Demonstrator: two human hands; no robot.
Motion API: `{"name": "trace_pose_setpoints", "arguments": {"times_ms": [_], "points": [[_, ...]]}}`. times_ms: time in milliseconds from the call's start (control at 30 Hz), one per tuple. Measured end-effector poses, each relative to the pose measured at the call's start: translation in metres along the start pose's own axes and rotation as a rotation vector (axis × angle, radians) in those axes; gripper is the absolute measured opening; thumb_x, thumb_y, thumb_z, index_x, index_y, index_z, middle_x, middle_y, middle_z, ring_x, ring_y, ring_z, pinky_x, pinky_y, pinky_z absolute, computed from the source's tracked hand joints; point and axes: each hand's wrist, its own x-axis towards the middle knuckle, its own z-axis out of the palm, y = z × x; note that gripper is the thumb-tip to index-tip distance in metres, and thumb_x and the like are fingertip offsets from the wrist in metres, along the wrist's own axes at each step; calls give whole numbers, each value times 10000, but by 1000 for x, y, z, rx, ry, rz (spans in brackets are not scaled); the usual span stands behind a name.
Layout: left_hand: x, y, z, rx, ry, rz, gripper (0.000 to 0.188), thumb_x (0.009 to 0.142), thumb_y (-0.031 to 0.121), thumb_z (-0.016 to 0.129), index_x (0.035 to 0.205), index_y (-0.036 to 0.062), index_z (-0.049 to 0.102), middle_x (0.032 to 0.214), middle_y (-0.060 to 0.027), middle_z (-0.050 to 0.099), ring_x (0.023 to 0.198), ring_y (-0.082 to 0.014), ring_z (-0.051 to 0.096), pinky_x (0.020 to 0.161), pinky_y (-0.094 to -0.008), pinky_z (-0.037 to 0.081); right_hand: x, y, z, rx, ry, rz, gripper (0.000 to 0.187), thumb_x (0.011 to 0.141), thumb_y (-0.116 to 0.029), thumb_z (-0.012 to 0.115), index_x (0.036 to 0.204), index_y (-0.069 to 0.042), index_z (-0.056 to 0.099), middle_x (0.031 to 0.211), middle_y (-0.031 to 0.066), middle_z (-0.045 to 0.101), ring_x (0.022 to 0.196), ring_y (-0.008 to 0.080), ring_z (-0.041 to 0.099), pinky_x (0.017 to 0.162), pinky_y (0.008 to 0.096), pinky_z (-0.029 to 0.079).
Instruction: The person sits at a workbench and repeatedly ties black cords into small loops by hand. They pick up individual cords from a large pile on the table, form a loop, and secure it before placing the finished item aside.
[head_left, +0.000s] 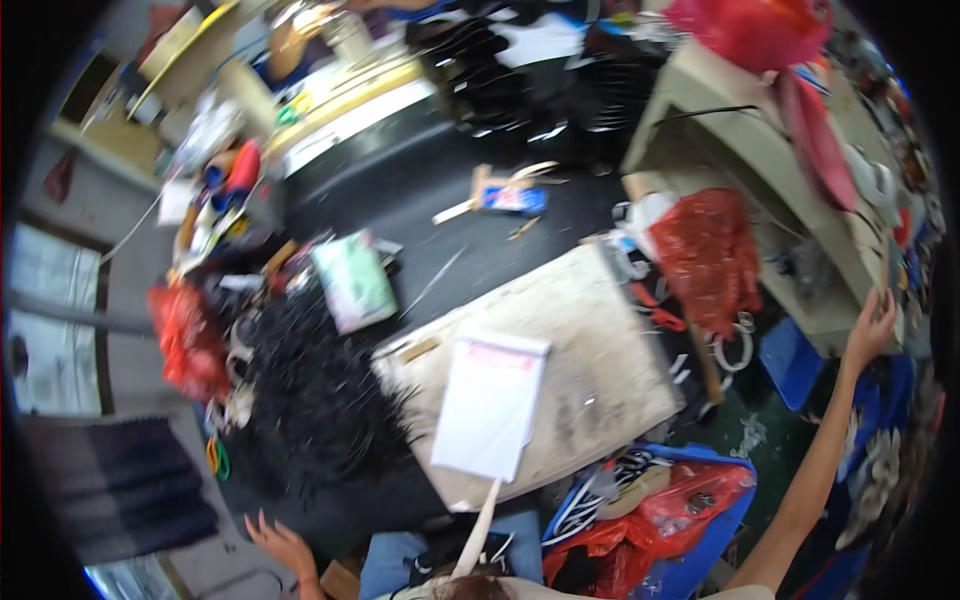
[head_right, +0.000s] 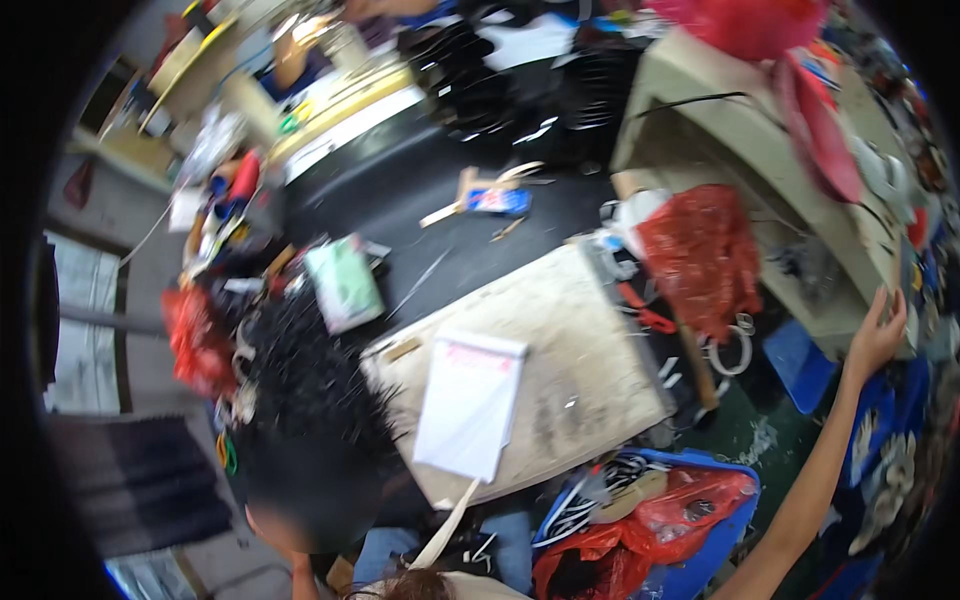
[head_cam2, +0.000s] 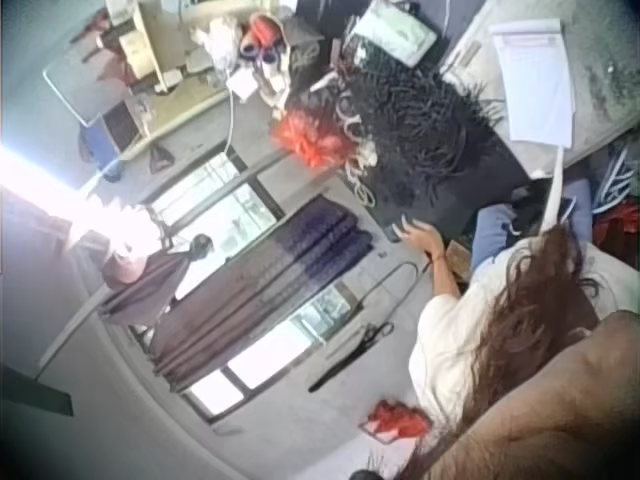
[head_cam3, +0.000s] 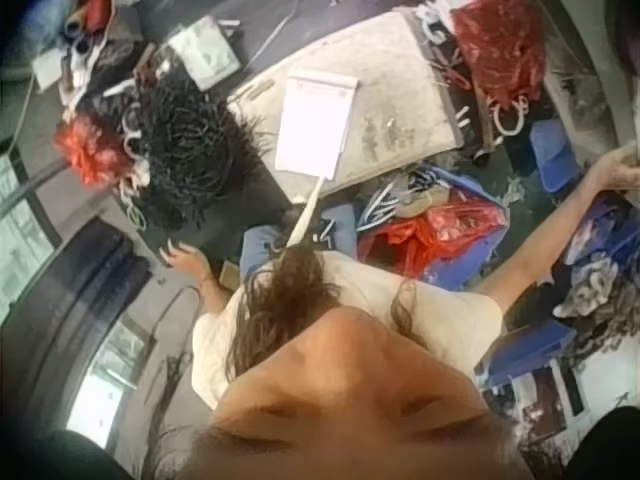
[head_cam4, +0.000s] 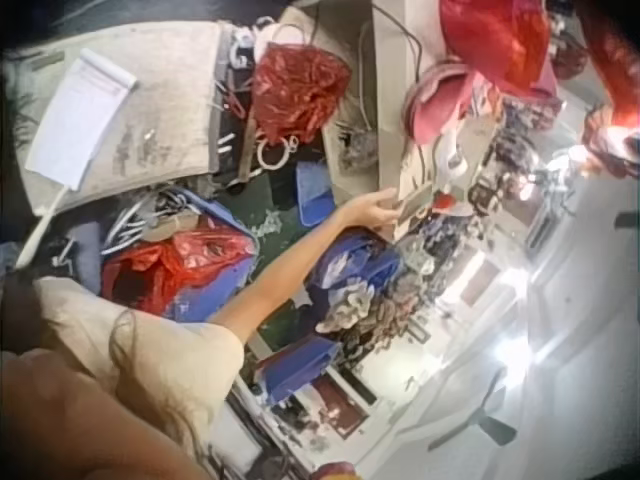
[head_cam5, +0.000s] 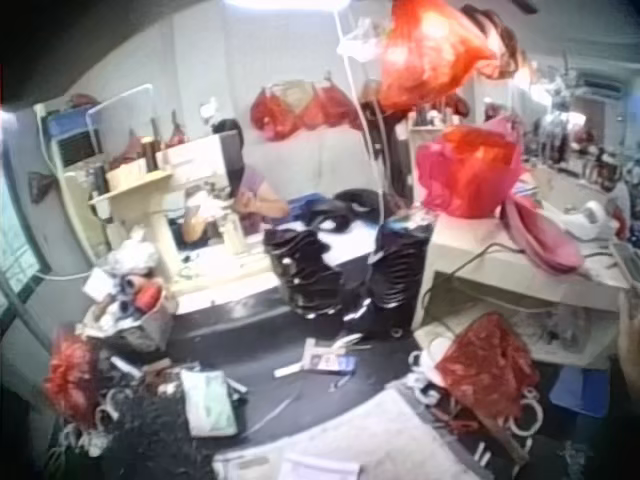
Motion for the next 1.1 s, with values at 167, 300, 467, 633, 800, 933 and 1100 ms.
{"name": "trace_pose_setpoints", "arguments": {"times_ms": [167,300,467,633,800,933,1100], "points": [[19,26,-9,-243,129,121,320,849,24,508,1167,-2,495,1353,-208,300,1219,-346,358,990,-394,305,-183,-230,-57,565,-606,-24,236,830,-80,598,1057,-17,577,1015,83,570,881,172,528,762,271,411],[17,37,12,-444,127,325,283,795,7,585,1076,37,577,1284,-195,391,1184,-333,399,953,-378,336,-325,-345,-95,920,-992,-366,209,738,-66,662,938,-28,615,934,128,564,891,273,539,798,340,432],[2,15,37,-695,150,454,240,739,-13,641,966,67,638,1165,-153,478,1049,-292,484,856,-354,400,-431,-436,-169,1166,-1017,-590,157,739,-73,652,883,-26,615,865,88,549,819,264,513,729,345,429],[-18,-33,72,-922,98,554,177,707,14,672,877,60,655,888,-69,600,860,-253,541,754,-346,432,-510,-435,-237,1086,-1126,-681,144,762,-97,644,889,-33,619,852,98,567,819,263,530,732,343,431],[-25,-57,89,-1022,62,624,100,775,67,606,862,40,648,833,-77,620,803,-267,552,723,-355,445,-573,-422,-297,935,-1088,-599,111,780,-109,617,853,-26,614,812,113,565,805,299,537,737,372,441],[-54,-66,101,-1012,69,689,95,776,62,597,853,47,651,860,-72,618,836,-255,543,734,-353,431,-587,-410,-294,854,-962,-540,104,786,-105,601,826,-11,618,823,133,580,815,315,550,726,391,441],[-52,-42,108,-559,154,772,119,751,90,528,798,40,625,932,-51,568,916,-221,487,758,-335,364,-594,-417,-307,889,-984,-600,110,776,-124,616,818,-23,617,820,134,575,815,312,548,736,393,440]]}}
